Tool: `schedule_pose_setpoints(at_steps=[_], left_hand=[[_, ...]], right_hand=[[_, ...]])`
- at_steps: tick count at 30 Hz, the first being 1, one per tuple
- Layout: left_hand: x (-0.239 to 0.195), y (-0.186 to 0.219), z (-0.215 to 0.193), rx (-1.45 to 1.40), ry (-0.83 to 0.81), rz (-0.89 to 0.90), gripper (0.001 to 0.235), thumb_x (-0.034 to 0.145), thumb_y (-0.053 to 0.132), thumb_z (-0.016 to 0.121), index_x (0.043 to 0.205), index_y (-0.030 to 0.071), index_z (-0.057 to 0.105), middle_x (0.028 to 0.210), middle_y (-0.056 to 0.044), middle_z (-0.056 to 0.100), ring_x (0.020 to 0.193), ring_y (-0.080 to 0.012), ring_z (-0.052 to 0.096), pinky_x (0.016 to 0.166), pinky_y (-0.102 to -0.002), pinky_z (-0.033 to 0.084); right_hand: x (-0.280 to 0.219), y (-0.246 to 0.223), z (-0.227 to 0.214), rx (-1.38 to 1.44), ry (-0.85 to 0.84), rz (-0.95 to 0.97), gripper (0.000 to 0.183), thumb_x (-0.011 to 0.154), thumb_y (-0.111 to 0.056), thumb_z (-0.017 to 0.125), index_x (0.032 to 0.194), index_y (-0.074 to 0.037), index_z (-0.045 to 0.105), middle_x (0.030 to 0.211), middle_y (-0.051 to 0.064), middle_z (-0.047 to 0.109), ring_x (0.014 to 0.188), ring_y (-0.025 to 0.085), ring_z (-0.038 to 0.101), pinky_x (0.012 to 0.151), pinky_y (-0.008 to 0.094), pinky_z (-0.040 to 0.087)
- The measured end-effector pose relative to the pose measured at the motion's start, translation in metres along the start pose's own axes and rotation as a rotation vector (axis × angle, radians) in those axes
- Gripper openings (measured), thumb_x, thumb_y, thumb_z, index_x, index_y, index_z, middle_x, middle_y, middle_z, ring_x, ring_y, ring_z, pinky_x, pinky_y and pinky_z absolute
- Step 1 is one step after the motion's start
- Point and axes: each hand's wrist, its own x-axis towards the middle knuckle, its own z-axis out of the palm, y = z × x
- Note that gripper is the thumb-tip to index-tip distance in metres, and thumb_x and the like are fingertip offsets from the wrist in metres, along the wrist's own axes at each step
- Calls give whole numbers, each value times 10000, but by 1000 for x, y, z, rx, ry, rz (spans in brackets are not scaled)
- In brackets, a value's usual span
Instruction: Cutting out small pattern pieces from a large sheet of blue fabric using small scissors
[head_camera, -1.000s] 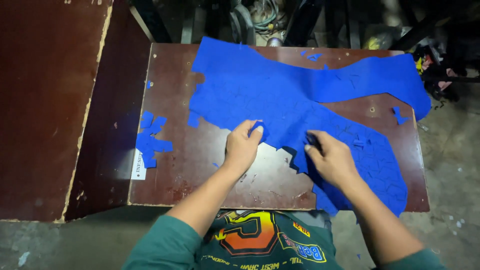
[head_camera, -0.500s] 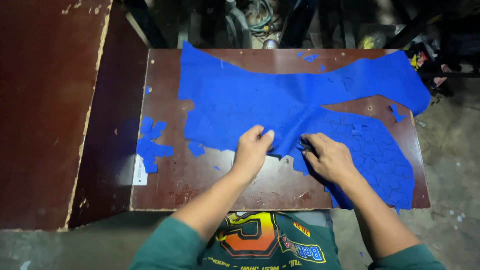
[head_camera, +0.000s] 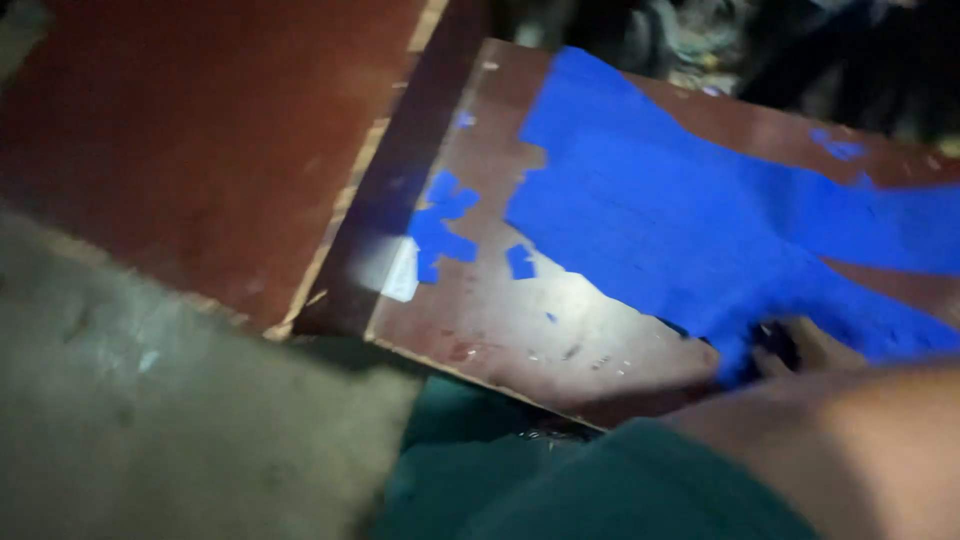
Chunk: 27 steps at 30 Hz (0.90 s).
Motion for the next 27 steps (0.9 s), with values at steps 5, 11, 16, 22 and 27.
schedule_pose_setpoints(at_steps=[5, 11, 16, 22, 27], left_hand=[[-10, 48, -99, -67, -163, -121, 397, 969, 163, 495, 1096, 4, 836, 1157, -242, 769, 1165, -452, 643, 1050, -576, 363], [25, -12, 116, 857, 160, 154, 1001, 315, -34, 940, 1183, 394, 681, 1074, 229, 683, 1089, -33, 613, 1034, -324, 476], [3, 8, 121, 441, 247, 368, 323, 810, 197, 634, 1086, 193, 802, 1160, -94, 772, 1148, -327, 702, 1098, -600, 483], [3, -11, 29, 729, -109, 346, 368, 893, 227, 541, 1185, 196, 762, 1200, -137, 734, 1078, -370, 689, 920, -611, 462], [50, -39, 21, 801, 1, 267, 378, 911, 213, 487, 1197, 173, 730, 1193, -147, 719, 1083, -406, 675, 928, -649, 454]], right_hand=[[-65, 38, 18, 248, 15, 57, 237, 837, -266, 689, 1042, -151, 665, 922, 57, 732, 881, 191, 749, 759, 305, 594], [-35, 45, 9, 506, 98, -55, 193, 831, -193, 701, 998, -96, 693, 885, 91, 760, 828, 173, 763, 742, 269, 595], [-48, -108, -104, 684, 218, -78, 157, 826, -132, 712, 961, -50, 717, 854, 119, 783, 784, 159, 774, 729, 240, 596], [-100, -198, -103, 499, 94, 191, 318, 845, -92, 526, 974, -87, 817, 977, 76, 806, 894, 156, 737, 830, 283, 513], [-124, -226, -38, 1735, 57, 841, 187, 732, 47, 593, 899, -7, 658, 885, 159, 665, 717, 207, 643, 479, 289, 445]])
